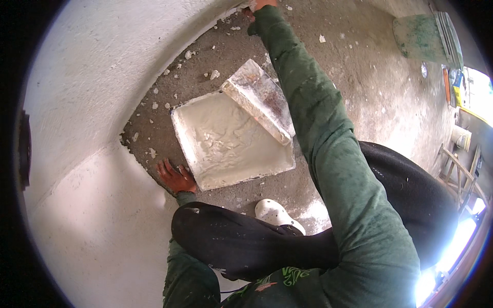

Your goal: The person scoops white plaster from a tray using a small trowel and applies it to the lower section of a wall. They repeatedly smooth the material along the wall-floor junction, working in small sections.

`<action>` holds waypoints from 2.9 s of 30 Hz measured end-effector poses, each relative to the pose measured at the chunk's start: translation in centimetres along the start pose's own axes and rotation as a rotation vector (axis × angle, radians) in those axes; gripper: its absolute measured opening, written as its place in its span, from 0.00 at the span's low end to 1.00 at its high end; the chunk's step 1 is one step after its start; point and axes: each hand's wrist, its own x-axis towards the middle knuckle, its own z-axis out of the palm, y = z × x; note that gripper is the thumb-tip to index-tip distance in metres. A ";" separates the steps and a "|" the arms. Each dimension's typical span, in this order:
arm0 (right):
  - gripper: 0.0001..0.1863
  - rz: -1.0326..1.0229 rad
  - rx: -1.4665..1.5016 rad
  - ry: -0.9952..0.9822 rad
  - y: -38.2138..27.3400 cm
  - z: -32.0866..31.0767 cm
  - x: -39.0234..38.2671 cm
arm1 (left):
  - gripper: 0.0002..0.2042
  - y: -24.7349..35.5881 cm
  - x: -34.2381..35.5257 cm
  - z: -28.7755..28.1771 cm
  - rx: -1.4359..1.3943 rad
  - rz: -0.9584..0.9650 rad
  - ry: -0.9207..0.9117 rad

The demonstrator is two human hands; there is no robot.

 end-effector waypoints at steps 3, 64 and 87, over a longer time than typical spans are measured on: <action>0.16 -0.135 0.110 0.063 1.2 -0.9 -1.7 | 0.27 -0.5 -0.1 0.3 0.040 -0.023 -0.007; 0.07 0.097 -0.065 0.160 -9.4 3.2 -4.4 | 0.26 -1.1 -0.1 0.6 0.035 -0.015 0.023; 0.15 -0.135 -0.081 -0.004 -10.5 -1.6 -4.3 | 0.25 -2.4 -1.3 -0.6 0.013 -0.019 0.015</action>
